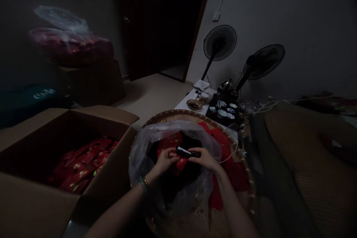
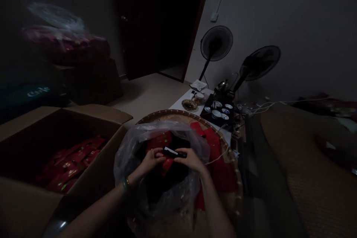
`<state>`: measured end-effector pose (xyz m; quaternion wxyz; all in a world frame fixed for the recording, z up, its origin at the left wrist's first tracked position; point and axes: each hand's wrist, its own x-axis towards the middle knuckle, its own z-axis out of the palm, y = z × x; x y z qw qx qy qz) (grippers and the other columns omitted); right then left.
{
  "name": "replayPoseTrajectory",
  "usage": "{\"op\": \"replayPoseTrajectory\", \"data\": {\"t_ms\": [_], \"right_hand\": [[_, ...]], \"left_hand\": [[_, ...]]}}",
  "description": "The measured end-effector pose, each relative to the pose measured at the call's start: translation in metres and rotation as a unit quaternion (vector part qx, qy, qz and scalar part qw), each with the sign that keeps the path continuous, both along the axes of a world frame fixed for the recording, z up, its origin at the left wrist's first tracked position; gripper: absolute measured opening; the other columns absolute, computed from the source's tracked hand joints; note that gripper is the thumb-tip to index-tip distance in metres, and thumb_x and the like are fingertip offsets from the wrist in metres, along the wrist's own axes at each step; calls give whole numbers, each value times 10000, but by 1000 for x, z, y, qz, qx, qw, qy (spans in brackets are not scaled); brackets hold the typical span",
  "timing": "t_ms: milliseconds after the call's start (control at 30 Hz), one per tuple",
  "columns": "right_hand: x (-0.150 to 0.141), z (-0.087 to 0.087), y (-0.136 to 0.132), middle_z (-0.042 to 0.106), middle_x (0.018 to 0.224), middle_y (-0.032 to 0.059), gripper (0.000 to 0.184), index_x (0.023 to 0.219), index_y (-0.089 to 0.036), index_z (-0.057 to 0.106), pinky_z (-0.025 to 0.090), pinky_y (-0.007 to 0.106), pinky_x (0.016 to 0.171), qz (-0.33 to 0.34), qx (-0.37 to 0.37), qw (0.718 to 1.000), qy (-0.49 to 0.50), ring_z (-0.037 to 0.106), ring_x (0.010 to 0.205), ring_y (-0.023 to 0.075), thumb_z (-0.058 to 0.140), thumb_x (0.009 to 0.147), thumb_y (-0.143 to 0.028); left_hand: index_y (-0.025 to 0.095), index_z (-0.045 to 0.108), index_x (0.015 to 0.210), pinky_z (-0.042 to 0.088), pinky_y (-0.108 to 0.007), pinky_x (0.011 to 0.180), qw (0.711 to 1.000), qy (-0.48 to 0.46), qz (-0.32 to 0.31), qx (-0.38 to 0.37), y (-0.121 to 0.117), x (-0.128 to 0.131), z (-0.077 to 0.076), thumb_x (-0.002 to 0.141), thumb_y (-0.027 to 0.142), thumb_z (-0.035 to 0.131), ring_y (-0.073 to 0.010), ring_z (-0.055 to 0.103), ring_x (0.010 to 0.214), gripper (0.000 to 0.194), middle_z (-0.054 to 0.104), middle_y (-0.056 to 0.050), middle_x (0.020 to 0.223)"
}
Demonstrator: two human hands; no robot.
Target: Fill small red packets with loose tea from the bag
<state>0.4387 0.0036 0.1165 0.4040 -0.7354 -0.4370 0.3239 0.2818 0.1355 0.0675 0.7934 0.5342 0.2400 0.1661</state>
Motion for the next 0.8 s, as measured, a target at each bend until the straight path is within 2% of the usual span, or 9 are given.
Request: {"op": "replayPoseTrajectory", "data": {"t_ms": [233,300,367,433,467,567,667,733,800], "right_hand": [[3,-13,-1,682,988,83,407,972,-153,661,457,382,855,-5,18,998,61,622,928,242,713,608,-328],[7,-16,-2,690,953,87,445,971,-143,659,477,380,815,-30,24,997,74,637,874,240,724,585,-355],[12,-18,-4,696,913,95,503,1008,-131,647,499,382,749,-87,25,993,73,649,790,236,709,594,-410],[19,-18,-8,695,915,102,538,1042,-129,638,505,386,733,-134,30,989,52,650,780,240,694,607,-441],[21,-17,-9,692,938,103,532,1041,-135,643,499,391,759,-135,33,990,36,646,819,247,697,607,-438],[20,-15,-12,673,1024,96,481,1018,-159,663,453,407,876,-74,37,997,-2,607,970,265,719,600,-389],[13,-15,-12,653,1078,95,489,1064,-167,645,428,414,914,-36,33,999,-2,586,1020,264,710,622,-363],[10,-14,-11,644,1099,94,509,1087,-168,633,421,410,924,-19,27,999,6,576,1040,263,715,618,-347],[9,-13,-12,639,1109,91,524,1095,-170,628,416,406,929,-2,20,1000,11,568,1052,261,726,606,-332]], "left_hand": [[97,644,798,332,-192,484,998,19,39,51,-2,2,0,525,215,733,-83,466,460,311,584,15,513],[95,649,776,327,-194,480,997,31,50,50,0,0,-2,514,216,734,-83,465,460,301,581,14,513],[92,646,760,310,-191,468,996,50,65,34,3,-4,-7,485,217,750,-73,442,440,319,553,31,483],[91,640,781,307,-191,466,995,60,81,-2,7,-9,-11,451,227,774,-69,434,430,381,535,46,467],[92,637,797,317,-194,474,995,58,82,-27,8,-11,-12,442,239,784,-72,446,437,412,546,44,479],[97,639,835,379,-217,543,993,26,47,-104,8,-15,-10,489,285,787,-101,527,524,421,626,-7,614],[119,624,883,412,-233,614,983,-21,2,-183,4,-17,-3,569,249,760,-117,567,613,366,645,-30,744],[137,596,873,411,-241,604,964,-39,-40,-261,0,-17,0,619,247,726,-101,537,569,306,605,-4,702],[144,557,815,387,-235,557,929,-60,-110,-348,-5,-16,1,681,291,669,-73,461,487,229,523,28,625]]}}
